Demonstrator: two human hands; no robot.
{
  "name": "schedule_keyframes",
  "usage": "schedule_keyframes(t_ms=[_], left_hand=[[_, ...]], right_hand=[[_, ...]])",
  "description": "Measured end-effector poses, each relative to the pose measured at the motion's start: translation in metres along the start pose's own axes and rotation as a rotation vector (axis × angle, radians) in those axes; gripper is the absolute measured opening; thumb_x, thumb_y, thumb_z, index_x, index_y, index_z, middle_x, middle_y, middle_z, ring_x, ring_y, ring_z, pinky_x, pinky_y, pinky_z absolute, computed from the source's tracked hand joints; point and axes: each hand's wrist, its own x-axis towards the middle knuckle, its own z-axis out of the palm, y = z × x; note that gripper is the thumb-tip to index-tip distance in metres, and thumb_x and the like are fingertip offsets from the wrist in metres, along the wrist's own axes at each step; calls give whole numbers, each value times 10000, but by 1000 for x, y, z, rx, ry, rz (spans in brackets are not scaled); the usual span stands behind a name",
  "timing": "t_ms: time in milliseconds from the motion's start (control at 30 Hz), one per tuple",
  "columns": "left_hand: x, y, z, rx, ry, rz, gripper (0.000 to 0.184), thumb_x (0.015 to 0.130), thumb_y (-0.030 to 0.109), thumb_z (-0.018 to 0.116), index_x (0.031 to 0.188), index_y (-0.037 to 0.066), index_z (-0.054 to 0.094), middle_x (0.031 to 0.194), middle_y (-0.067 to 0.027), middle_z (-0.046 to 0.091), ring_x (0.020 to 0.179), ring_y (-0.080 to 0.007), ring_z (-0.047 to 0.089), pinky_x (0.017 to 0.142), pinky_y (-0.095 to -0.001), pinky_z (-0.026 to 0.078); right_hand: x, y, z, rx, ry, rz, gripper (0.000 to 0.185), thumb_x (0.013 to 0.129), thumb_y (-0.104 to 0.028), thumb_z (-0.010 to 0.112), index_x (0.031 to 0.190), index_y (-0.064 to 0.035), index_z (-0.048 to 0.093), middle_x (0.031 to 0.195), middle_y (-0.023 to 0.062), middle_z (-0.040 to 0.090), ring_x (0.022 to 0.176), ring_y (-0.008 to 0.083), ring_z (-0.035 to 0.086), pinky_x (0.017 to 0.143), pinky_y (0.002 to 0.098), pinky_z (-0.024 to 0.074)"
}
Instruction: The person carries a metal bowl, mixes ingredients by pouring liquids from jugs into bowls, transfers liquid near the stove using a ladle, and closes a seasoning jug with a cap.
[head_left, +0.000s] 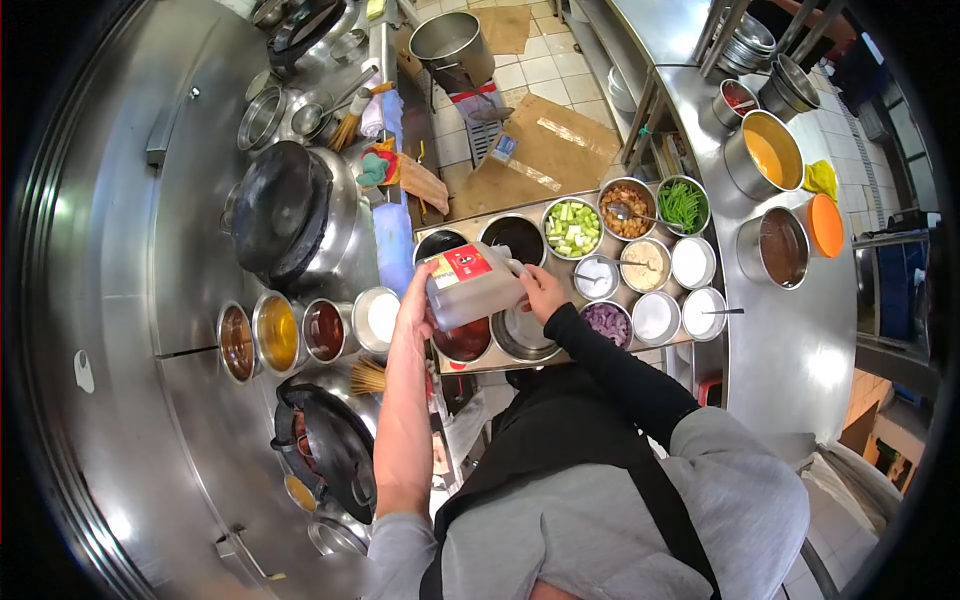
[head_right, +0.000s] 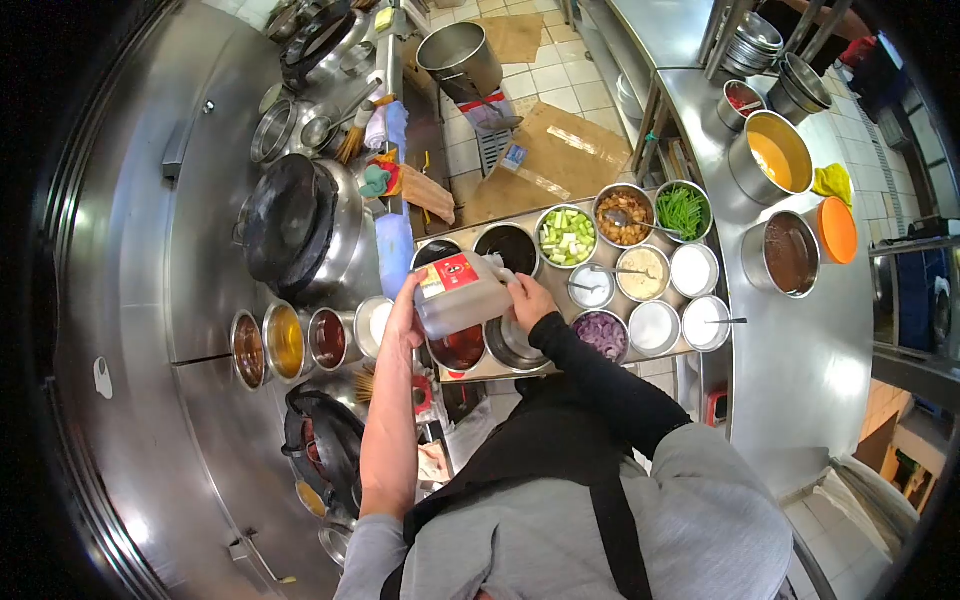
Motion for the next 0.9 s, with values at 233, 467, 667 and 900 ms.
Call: schedule_keyframes(t_ms=[233,467,667,900], left_hand=[[1,33,10,157,4,-102,738,796,685,668,1318,163,641,1246,-96,691,1064,-282,685,873,-529,561],[1,68,36,268,49,-101,686,837,688,601,1224,123,616,1078,-146,687,919,-321,701,718,-561,603],[9,82,38,296,35,-118,649,827,673,591,1197,142,622,1066,-142,680,914,-335,695,730,-598,589],[1,86,54,320,8,-87,644,842,650,574,1249,151,591,1174,-159,646,981,-371,685,725,-608,588]], right_hand=[[-15,-24,-20,-663,-47,-784,536,826,-42,616,1351,3,514,1343,219,502,1138,429,596,930,470,524],[-2,-67,-8,-912,-32,-683,894,780,-121,720,1560,-57,286,1213,212,570,1015,420,637,833,440,561],[-7,-97,-5,-1148,-53,-736,1011,741,-186,796,1602,-134,269,1088,159,596,974,372,629,846,442,532],[-20,-118,21,-1096,-31,-1037,1163,605,-219,911,1586,-123,292,1458,237,395,1323,427,437,1096,513,377]])
